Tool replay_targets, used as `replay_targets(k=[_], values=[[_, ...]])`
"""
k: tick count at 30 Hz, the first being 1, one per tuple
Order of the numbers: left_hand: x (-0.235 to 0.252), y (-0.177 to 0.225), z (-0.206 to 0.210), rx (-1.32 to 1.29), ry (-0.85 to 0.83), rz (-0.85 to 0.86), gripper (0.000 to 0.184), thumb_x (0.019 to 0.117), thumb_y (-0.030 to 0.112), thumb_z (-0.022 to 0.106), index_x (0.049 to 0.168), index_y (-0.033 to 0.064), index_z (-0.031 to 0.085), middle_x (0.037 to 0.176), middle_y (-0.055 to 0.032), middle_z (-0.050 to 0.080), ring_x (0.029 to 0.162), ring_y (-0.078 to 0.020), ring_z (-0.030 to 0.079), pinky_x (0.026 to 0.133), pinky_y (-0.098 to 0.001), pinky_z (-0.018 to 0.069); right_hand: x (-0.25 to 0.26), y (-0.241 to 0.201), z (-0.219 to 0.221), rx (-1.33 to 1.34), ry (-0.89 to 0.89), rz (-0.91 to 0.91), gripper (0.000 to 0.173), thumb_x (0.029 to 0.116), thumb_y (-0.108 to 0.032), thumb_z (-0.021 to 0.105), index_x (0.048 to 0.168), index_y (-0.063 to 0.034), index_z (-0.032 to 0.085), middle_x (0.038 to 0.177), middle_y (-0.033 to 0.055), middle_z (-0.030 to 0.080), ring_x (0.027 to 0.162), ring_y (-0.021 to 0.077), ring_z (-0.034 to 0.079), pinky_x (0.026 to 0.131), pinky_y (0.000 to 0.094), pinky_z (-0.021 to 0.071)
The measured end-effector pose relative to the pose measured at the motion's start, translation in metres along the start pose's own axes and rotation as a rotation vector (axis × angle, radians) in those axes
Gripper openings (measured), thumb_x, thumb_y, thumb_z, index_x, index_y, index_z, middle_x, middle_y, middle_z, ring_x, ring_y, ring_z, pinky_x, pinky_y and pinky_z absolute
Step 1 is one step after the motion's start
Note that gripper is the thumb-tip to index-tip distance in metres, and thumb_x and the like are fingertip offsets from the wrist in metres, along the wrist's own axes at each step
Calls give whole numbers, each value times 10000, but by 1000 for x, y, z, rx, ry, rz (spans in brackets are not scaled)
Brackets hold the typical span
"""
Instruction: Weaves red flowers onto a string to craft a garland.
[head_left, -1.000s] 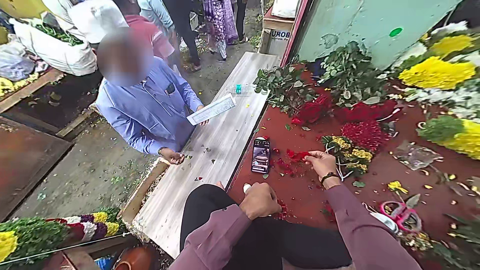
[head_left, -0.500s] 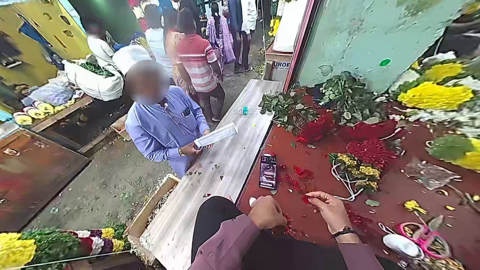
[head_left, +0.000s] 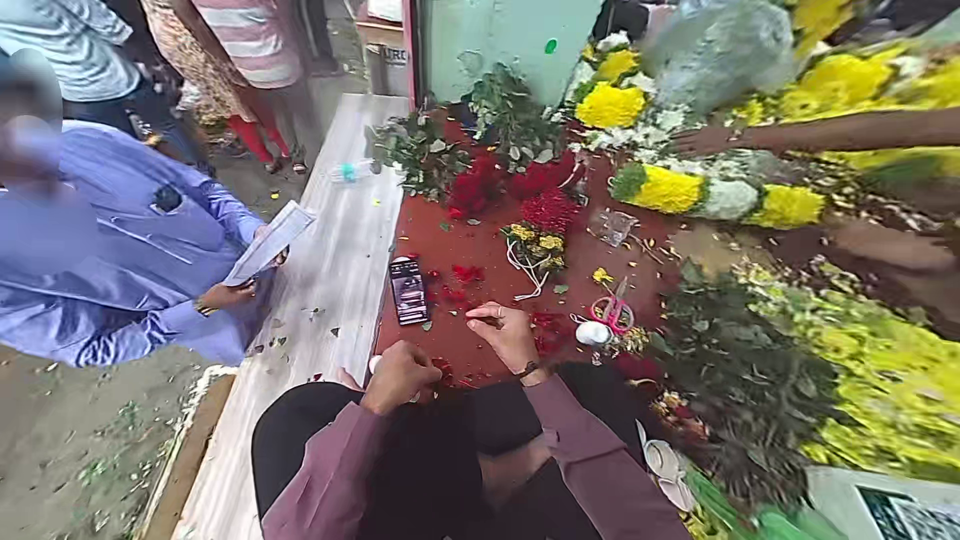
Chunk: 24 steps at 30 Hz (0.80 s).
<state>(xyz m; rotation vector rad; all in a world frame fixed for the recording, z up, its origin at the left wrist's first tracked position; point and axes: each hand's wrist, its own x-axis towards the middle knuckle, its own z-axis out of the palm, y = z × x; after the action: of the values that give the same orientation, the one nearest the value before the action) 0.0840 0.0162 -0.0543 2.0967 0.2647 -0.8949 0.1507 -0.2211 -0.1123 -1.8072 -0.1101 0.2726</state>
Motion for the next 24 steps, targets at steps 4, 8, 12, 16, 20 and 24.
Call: replay_targets(k=[4, 8, 12, 16, 20, 24], values=[[-1, -2, -3, 8, 55, -35, 225, 802, 372, 805, 787, 151, 769, 727, -27, 707, 694, -205, 678, 685, -527, 562, -9, -8, 12, 154, 52, -55, 127, 864, -107, 756, 980, -54, 758, 981, 49, 753, 845, 137, 710, 747, 309, 613], [-1, -4, 1, 6, 81, -47, 218, 796, 389, 811, 773, 176, 770, 715, 1, 711, 678, -175, 680, 673, -507, 568, -24, -22, 17, 351, 76, -33, 400, 753, 39, 783, 1103, 19, 591, 938, 129, 733, 861, 251, 733, 744, 392, 641], [-2, -1, -1, -67, 105, -42, 235, 835, 396, 803, 808, 163, 781, 719, -2, 711, 641, -150, 655, 643, -456, 552, -40, -35, 21, 429, -9, 103, 574, 725, 56, 810, 1222, 29, 523, 892, 148, 747, 805, 262, 742, 690, 386, 631], [-3, 2, -3, -140, 102, 15, 160, 907, 312, 741, 881, 166, 801, 756, 23, 728, 650, -96, 654, 639, -386, 550, -56, -36, 32, 450, -87, 285, 605, 715, 16, 846, 1227, 21, 522, 842, 150, 741, 643, 253, 713, 541, 357, 600], [-1, 1, 0, -163, 42, 65, 161, 892, 202, 700, 998, 158, 813, 855, 22, 768, 759, -88, 707, 713, -369, 585, -54, -30, 41, 402, -74, 388, 640, 695, 4, 869, 1232, 4, 521, 826, 147, 736, 579, 244, 696, 474, 346, 583], [-1, 1, 1, -159, 14, 81, 193, 856, 306, 806, 976, 155, 813, 813, 20, 756, 705, -93, 694, 697, -366, 596, -51, -26, 44, 319, -65, 408, 695, 674, -36, 890, 1265, -11, 525, 791, 111, 720, 561, 212, 674, 475, 333, 574]])
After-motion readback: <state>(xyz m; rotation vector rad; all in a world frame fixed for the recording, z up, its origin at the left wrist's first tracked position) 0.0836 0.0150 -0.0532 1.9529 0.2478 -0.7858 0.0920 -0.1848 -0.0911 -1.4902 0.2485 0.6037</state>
